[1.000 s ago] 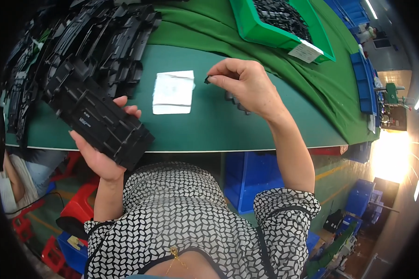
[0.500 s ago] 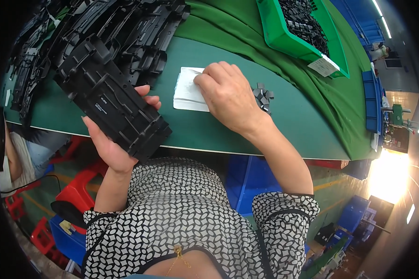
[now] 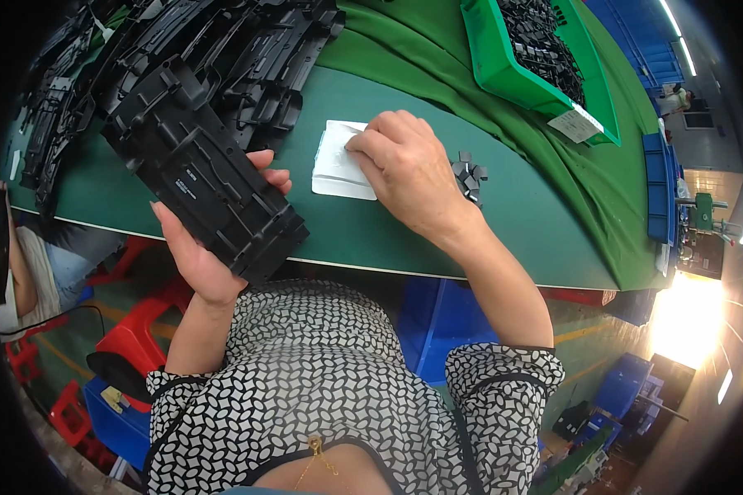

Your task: Assembling small plastic components onto a larger plastic housing at a factory workbench and storing them in a bin.

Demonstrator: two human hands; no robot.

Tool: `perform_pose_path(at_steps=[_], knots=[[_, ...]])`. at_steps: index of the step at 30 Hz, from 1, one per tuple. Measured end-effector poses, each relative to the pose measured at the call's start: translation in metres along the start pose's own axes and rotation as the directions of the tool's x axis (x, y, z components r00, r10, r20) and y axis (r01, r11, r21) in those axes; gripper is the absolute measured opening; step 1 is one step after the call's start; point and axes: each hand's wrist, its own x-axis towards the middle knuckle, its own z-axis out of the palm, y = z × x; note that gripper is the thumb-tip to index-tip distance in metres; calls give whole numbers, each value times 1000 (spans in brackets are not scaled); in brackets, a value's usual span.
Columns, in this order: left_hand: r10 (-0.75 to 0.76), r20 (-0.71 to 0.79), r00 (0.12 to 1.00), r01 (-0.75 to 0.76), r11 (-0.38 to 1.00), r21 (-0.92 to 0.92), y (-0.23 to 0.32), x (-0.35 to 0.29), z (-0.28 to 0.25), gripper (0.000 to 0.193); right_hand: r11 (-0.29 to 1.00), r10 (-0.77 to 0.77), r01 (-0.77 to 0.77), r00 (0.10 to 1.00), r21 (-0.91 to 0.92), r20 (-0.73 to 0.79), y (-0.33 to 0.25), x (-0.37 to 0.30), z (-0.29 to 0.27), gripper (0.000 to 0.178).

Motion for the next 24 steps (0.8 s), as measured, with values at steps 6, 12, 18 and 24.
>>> perform_pose_path(at_steps=[6,12,18,24], knots=[[-4,2,1000,4,1000,12,1,1,-1,84,998,42,-45,998,40,57,-6,-2,-8,6],[-25,-14,1000,24,999,-33,-1,1,1,88,925,285,-311,948,219,141,-13,8,-10,7],[-29,-15,999,28,999,-27,-1,0,2,88,952,283,-289,956,104,69,-4,12,-7,9],[-18,-7,1000,18,1000,-12,0,0,2,86,990,135,-134,991,53,-11,-2,6,-1,6]])
